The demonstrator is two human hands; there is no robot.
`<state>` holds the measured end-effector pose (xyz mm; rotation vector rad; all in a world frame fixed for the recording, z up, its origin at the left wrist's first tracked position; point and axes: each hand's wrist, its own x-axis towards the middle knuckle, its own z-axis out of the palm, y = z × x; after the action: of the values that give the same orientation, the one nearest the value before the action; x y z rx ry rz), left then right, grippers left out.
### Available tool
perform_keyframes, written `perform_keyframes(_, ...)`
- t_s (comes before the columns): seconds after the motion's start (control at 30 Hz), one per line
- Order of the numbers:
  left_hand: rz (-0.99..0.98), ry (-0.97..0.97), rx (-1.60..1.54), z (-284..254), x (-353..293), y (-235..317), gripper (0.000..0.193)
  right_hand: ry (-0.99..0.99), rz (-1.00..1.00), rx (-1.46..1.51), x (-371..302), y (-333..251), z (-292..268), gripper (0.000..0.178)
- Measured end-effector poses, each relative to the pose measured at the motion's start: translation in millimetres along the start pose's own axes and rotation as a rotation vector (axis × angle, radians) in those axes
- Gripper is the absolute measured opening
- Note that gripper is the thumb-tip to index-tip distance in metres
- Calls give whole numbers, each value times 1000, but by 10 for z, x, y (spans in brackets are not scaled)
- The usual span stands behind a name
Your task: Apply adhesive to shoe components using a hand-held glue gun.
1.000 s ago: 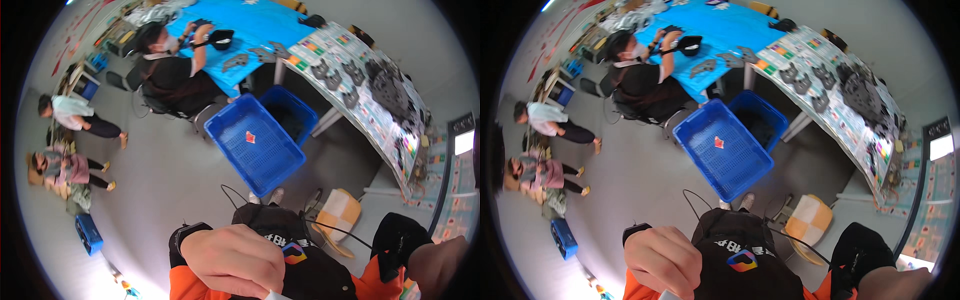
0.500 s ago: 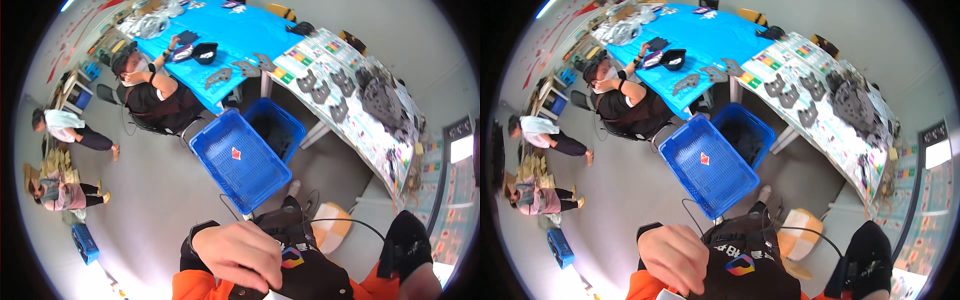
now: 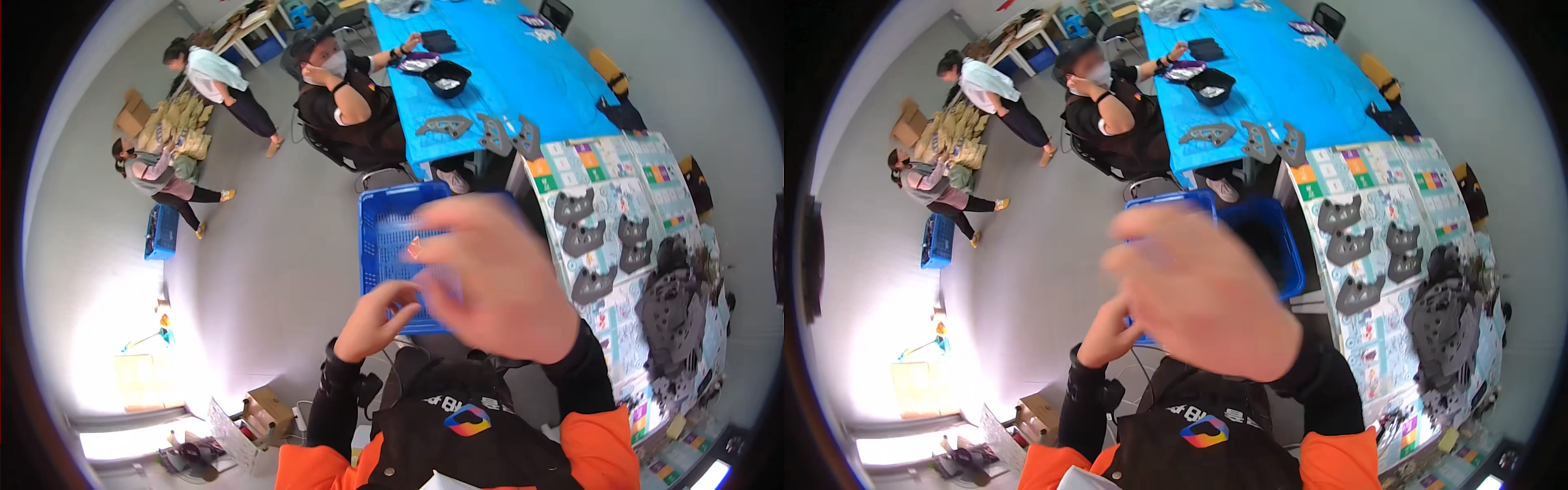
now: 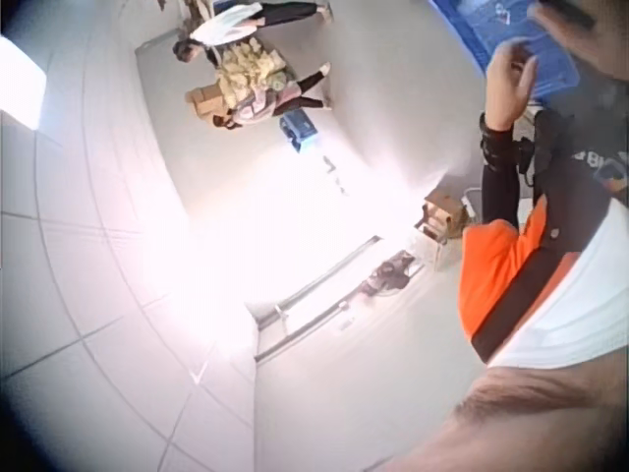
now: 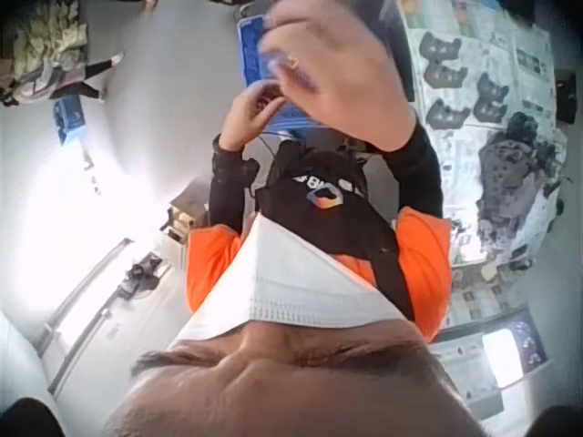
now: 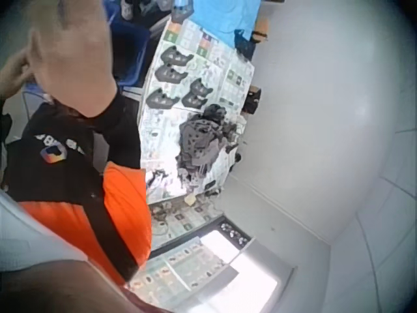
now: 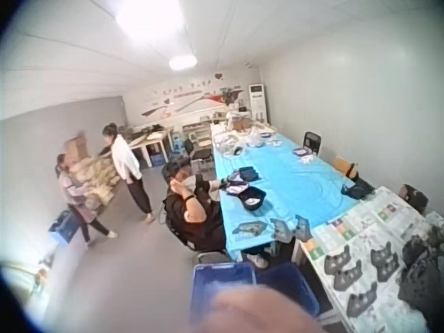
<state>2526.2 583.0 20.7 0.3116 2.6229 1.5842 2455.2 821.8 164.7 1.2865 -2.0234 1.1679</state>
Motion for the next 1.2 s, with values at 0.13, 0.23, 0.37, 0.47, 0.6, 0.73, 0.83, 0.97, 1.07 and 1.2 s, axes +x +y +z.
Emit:
perform_keyframes(0.13,296,973,457,-315,-302,-115,14,333,-137,-244,-412,192,-600,27)
perform_keyframes(0.23,111,711,482,-371,-301,-375,12,-388,50,-220,-1184,498,-160,10)
perform_keyframes(0.37,-209,121,221,217,-244,-1087,19,-445,259,-124,-1607,193,160,68)
perform_keyframes(0.47,161,-230,387,455,-171,-1603,33,-35,245,-70,-1023,-225,184,86)
perform_keyframes(0.6,26,-238,-33,1147,-168,-1088,37,-98,223,-227,-827,-612,-382,57)
perform_keyframes(0.73,-63,-403,125,1604,187,-1479,34,-813,255,109,-1840,-245,203,58)
perform_keyframes(0.83,-154,-417,148,1678,-65,-1656,28,-901,390,179,-1704,-294,124,68)
perform_keyframes(0.97,-287,-419,275,1815,-418,-2048,31,-897,482,225,-2234,26,15,47)
perform_keyframes(1.07,-434,-556,202,2168,-620,-2388,40,-969,671,312,-3230,668,-210,42)
perform_keyframes(1.2,-764,-617,-77,2612,-955,-2718,36,-1108,886,404,-4395,1267,92,42)
